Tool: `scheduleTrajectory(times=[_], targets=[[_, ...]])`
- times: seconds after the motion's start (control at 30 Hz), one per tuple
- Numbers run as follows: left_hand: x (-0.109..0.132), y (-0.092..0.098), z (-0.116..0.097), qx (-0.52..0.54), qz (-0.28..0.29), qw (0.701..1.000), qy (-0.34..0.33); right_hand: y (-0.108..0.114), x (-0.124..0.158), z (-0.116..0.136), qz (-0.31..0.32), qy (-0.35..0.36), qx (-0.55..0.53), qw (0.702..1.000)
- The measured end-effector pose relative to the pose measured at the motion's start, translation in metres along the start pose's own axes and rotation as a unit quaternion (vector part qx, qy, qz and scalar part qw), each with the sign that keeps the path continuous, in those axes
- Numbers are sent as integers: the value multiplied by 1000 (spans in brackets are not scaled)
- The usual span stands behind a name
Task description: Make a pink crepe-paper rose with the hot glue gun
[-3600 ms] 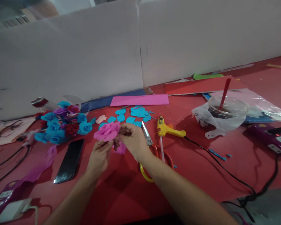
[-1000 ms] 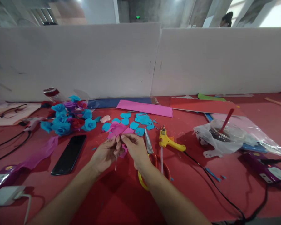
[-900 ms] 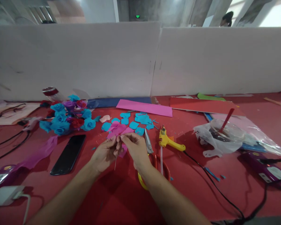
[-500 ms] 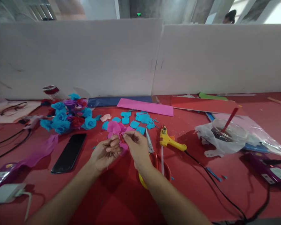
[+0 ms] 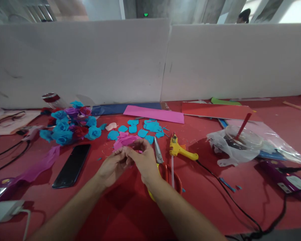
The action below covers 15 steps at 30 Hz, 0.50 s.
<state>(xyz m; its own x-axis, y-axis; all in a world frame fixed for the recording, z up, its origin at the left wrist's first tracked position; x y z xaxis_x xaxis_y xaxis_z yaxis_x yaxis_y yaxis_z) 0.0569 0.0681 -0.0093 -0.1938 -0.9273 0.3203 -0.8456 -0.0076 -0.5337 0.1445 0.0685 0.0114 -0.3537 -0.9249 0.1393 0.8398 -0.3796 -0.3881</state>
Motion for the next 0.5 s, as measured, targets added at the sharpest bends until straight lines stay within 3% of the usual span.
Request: scheduleTrajectory(times=[0.1,0.23,0.33,0.4,0.5], targets=[[-1,5,-7,-26,-10,998,-56,-11,5,-6,53,-45,-29,997],[-2,13,-17,-113,-3,985,-129,-15,8,3,77,-3,-41,996],[-2,15,-21,-134,1,981,-139,-14,9,7,76,29,-32,996],[0,18,-28,-127,-27,979,-157,-12,9,10,68,48,-24,996],[13,24,-49,-154,-103,950,-251,-7,9,14,48,78,-24,996]])
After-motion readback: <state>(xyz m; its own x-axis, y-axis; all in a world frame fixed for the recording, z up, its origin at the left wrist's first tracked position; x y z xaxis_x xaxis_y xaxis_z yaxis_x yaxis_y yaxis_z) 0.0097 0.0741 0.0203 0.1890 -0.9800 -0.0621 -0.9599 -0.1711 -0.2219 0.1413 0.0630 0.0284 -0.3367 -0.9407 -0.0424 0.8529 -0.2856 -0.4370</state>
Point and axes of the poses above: each hand's wrist, its own x-axis away from the middle knuckle, its own y-axis out of the back of the hand, z = x × y, the point moved 10 cm from there along -x, towards the middle knuckle, and after that the axes turned 14 degrees about -z, right-handed, at the moved point
